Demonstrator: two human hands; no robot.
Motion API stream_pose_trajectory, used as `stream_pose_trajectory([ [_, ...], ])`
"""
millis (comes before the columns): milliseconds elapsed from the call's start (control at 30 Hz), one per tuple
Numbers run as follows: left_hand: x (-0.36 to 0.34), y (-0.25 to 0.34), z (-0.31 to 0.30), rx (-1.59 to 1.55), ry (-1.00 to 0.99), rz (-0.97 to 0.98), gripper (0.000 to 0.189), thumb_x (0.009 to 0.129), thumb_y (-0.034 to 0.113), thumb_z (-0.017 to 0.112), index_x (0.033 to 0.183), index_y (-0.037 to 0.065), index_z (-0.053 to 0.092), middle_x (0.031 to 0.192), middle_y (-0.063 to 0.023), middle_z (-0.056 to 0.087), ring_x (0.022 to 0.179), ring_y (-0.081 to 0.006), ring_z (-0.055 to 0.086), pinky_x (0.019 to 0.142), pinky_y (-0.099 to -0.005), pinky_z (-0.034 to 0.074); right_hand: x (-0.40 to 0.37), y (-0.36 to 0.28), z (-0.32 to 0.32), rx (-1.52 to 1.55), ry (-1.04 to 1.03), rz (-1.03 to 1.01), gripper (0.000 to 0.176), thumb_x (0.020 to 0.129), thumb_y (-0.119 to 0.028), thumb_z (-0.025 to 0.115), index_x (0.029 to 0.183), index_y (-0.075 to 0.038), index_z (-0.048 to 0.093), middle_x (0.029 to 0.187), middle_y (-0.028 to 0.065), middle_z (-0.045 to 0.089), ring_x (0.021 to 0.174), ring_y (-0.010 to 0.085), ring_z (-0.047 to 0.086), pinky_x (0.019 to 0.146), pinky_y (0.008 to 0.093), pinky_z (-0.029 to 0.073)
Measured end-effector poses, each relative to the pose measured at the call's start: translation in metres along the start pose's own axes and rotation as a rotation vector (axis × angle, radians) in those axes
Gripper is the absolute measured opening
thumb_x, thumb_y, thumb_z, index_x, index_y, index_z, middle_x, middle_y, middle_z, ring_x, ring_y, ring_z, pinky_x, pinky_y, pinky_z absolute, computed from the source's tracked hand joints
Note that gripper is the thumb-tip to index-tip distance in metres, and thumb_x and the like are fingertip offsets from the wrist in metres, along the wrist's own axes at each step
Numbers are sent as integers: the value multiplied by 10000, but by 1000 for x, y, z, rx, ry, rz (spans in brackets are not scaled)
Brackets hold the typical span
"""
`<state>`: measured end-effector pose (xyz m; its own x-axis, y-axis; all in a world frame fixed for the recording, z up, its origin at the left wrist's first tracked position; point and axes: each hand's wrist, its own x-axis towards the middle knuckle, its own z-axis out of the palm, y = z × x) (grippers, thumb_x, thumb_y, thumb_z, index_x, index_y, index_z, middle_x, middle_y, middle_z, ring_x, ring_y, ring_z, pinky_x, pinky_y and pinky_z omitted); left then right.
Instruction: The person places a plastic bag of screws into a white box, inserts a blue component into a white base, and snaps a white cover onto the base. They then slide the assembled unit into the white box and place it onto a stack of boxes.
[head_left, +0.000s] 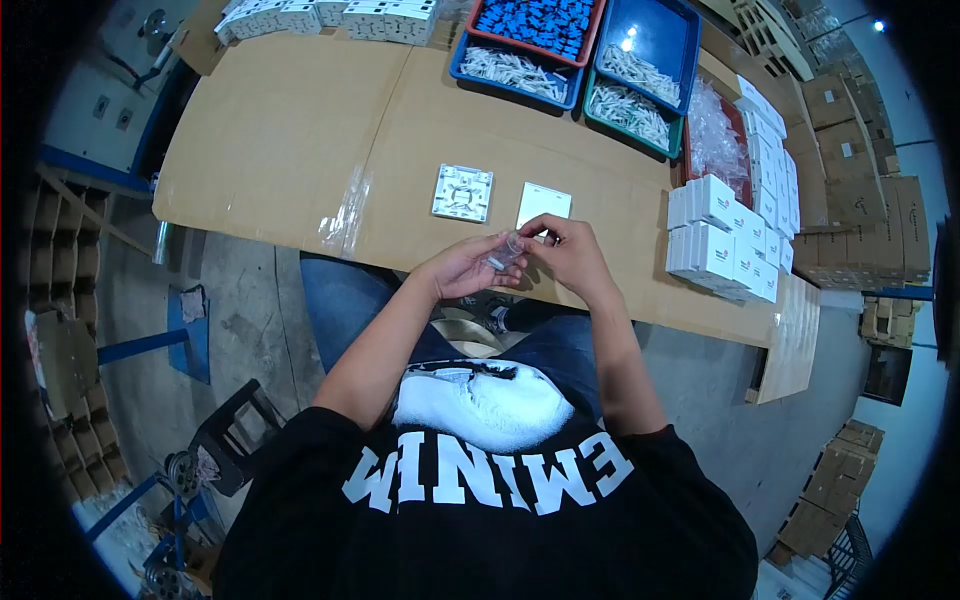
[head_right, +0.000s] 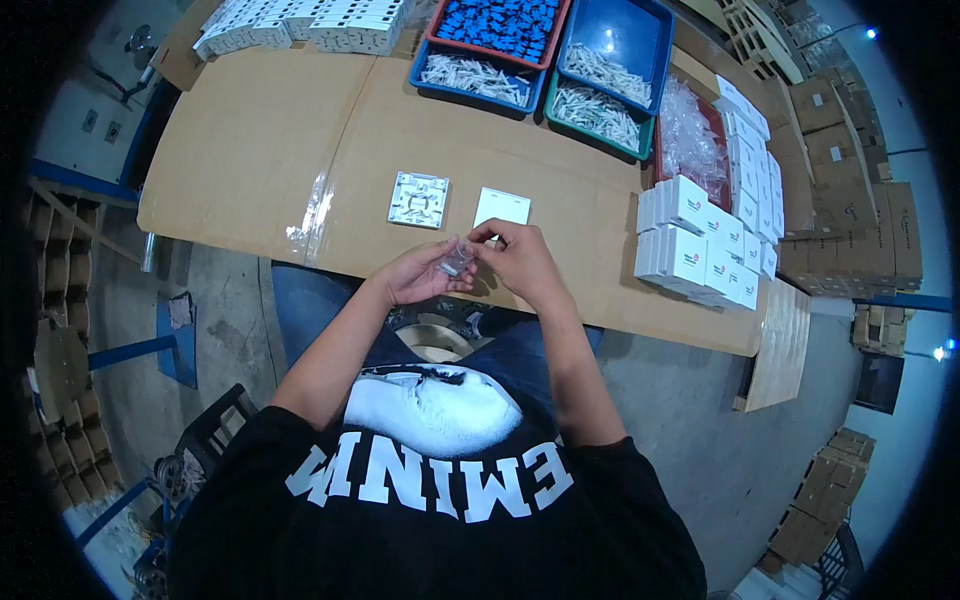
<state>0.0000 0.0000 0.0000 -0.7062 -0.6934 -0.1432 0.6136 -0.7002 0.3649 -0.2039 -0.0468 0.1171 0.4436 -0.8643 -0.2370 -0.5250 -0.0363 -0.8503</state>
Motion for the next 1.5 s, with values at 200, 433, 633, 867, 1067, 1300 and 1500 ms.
stream_pose_trajectory([
  [200,-9,-2,0,-17,11,24,401,1100,410,514,1265,61,621,1109,-93,690,1001,-210,681,990,-402,542,5,-2,10,-83,-108,-113,140,906,-103,736,997,1,762,942,82,688,783,197,638,718,320,501],
  [433,-6,-2,1,-19,27,32,375,1100,397,516,1254,74,627,1121,-89,696,1007,-206,684,983,-410,542,3,-3,7,-58,-100,-168,209,991,-153,658,1042,31,741,1124,107,630,945,229,656,833,334,519],
  [633,-6,-4,1,-33,23,48,357,1096,399,523,1255,96,624,1105,-72,691,1014,-205,670,977,-403,534,-1,-13,10,-52,-130,-92,306,1047,-231,610,1074,46,735,1170,113,629,991,239,663,870,344,530],
  [867,-7,-6,4,10,127,54,341,1095,391,526,1246,99,619,1117,-50,683,1017,-199,660,962,-394,540,2,11,28,-170,-156,-247,413,1082,-293,547,1115,81,718,1351,163,614,1111,278,634,1003,366,500],
  [1067,-4,2,6,-123,-4,-19,557,1080,497,499,1391,38,550,1117,-76,648,998,-212,601,947,-373,502,30,21,-9,150,-39,-108,339,1062,-253,575,1101,46,731,1111,140,725,966,234,684,880,344,536],
  [1300,0,8,7,-123,-31,-86,687,1081,557,440,1448,-19,510,1087,-97,661,966,-247,622,967,-394,506,117,97,-97,-76,643,-127,211,966,-179,671,1052,-3,749,922,154,767,844,253,741,782,358,566],
  [1500,3,5,-3,-148,-34,-109,611,1099,487,443,1442,-14,513,1045,-77,626,966,-214,621,1033,-422,491,155,128,-174,-627,1033,-39,161,890,-99,690,1035,-60,748,1040,159,713,1011,362,671,882,474,537],
])
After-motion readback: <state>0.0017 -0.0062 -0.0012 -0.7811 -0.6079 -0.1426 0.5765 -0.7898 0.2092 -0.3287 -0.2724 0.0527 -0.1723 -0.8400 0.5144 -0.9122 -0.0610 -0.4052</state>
